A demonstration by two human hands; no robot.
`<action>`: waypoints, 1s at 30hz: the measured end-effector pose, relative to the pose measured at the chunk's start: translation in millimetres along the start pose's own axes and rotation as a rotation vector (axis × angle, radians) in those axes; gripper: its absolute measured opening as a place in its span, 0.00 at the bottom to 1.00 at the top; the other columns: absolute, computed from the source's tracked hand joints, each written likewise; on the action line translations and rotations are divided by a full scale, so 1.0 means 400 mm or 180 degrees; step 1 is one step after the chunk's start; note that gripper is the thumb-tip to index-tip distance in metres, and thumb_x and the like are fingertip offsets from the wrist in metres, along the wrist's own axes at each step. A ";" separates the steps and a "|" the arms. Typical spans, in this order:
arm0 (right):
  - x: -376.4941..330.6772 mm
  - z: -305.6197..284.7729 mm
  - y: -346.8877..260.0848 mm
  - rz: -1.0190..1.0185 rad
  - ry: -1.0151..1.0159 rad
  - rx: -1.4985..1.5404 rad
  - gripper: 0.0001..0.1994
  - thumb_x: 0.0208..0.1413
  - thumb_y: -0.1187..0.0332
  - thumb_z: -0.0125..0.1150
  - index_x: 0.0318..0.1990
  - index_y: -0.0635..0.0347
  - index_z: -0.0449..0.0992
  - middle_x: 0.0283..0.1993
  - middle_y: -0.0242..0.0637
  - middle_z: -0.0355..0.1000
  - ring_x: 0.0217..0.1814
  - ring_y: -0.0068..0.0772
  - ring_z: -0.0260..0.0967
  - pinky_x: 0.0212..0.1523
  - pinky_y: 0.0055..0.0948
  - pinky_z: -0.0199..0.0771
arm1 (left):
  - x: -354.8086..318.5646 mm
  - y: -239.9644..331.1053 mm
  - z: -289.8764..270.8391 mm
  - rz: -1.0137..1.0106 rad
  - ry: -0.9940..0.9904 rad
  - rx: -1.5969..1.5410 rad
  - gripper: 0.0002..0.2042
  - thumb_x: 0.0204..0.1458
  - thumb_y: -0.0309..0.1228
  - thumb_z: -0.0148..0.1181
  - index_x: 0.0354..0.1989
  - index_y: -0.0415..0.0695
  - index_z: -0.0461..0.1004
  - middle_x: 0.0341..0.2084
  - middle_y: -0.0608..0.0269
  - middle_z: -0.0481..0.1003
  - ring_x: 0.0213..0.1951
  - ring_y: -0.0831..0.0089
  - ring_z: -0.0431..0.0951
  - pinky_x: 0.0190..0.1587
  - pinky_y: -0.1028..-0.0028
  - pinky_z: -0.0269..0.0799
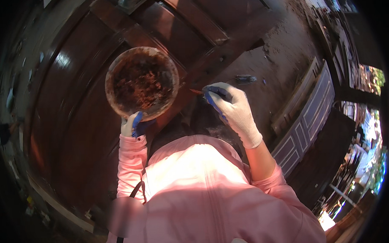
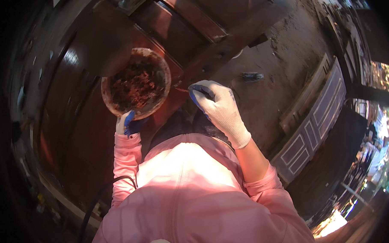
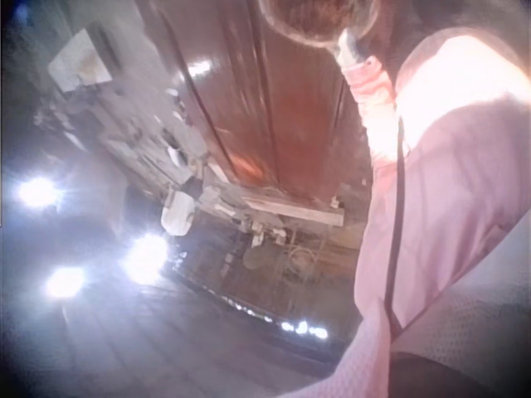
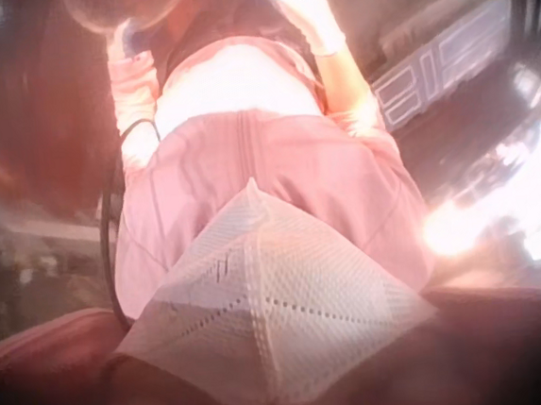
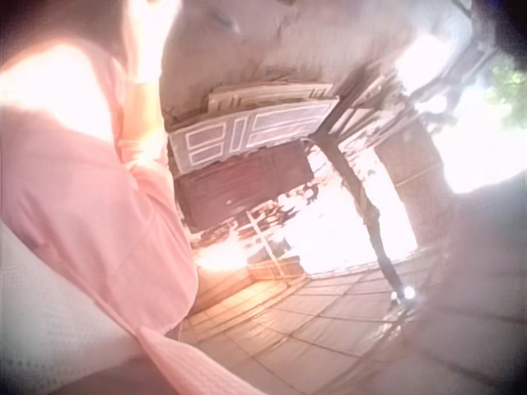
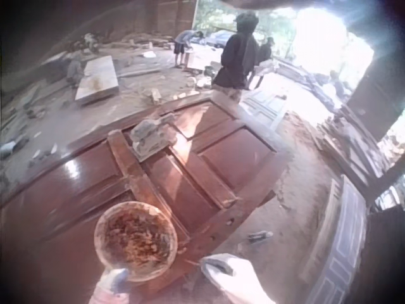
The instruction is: The person applies a dark wood filler to the grooves and edges of a large wooden door using a small tool and their gloved fingers. They repeatedly scoop filler from a bowl and smooth it into the carved details.
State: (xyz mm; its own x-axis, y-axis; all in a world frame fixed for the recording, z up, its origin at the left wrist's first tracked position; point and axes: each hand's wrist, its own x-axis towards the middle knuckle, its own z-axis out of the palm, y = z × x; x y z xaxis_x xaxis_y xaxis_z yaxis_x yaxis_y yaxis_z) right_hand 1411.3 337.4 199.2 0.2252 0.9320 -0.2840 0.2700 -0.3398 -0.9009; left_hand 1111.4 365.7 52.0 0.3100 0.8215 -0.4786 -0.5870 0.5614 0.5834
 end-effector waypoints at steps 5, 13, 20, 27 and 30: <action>0.091 0.063 -0.066 -0.0698 -0.0570 -0.1311 0.10 0.58 0.65 0.63 0.40 0.64 0.82 0.32 0.45 0.78 0.36 0.41 0.78 0.41 0.35 0.75 | -0.021 -0.042 0.077 0.0505 0.0386 -0.0072 0.25 0.59 0.21 0.56 0.66 0.39 0.64 0.58 0.49 0.73 0.54 0.55 0.80 0.58 0.54 0.80; 0.195 0.213 0.018 -0.1506 -0.0584 -0.2111 0.10 0.54 0.63 0.62 0.36 0.60 0.81 0.35 0.48 0.78 0.39 0.53 0.77 0.42 0.46 0.77 | -0.050 -0.045 0.126 0.0115 0.0802 0.0192 0.42 0.53 0.18 0.67 0.75 0.48 0.52 0.60 0.57 0.70 0.56 0.66 0.76 0.60 0.70 0.75; 0.194 0.243 0.004 -0.1227 -0.0777 -0.2558 0.13 0.52 0.63 0.64 0.40 0.61 0.82 0.39 0.48 0.79 0.43 0.51 0.78 0.45 0.44 0.78 | -0.052 -0.063 0.133 0.0445 0.0690 0.0343 0.45 0.53 0.17 0.66 0.77 0.48 0.47 0.64 0.57 0.66 0.61 0.67 0.71 0.65 0.68 0.69; 0.205 0.228 0.017 -0.1236 -0.0863 -0.2081 0.15 0.52 0.61 0.67 0.44 0.60 0.83 0.41 0.47 0.80 0.44 0.49 0.79 0.48 0.42 0.77 | -0.051 -0.037 0.148 0.0395 0.0589 0.0421 0.44 0.53 0.18 0.67 0.76 0.48 0.48 0.62 0.58 0.67 0.58 0.68 0.72 0.63 0.69 0.70; 0.197 0.223 0.022 -0.1084 -0.0895 -0.1837 0.13 0.53 0.62 0.66 0.42 0.59 0.84 0.37 0.46 0.80 0.41 0.46 0.80 0.45 0.39 0.77 | -0.043 -0.039 0.137 0.0437 0.0501 0.0540 0.43 0.53 0.19 0.67 0.76 0.48 0.49 0.61 0.58 0.67 0.57 0.68 0.74 0.60 0.69 0.72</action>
State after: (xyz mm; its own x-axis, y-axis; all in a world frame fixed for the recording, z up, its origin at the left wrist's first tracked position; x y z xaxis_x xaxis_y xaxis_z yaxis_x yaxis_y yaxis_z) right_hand 1347.8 419.1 139.7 -0.1877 0.9688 -0.1620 0.7507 0.0351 -0.6597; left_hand 1156.2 348.2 87.2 0.1083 0.8728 -0.4759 -0.4776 0.4656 0.7451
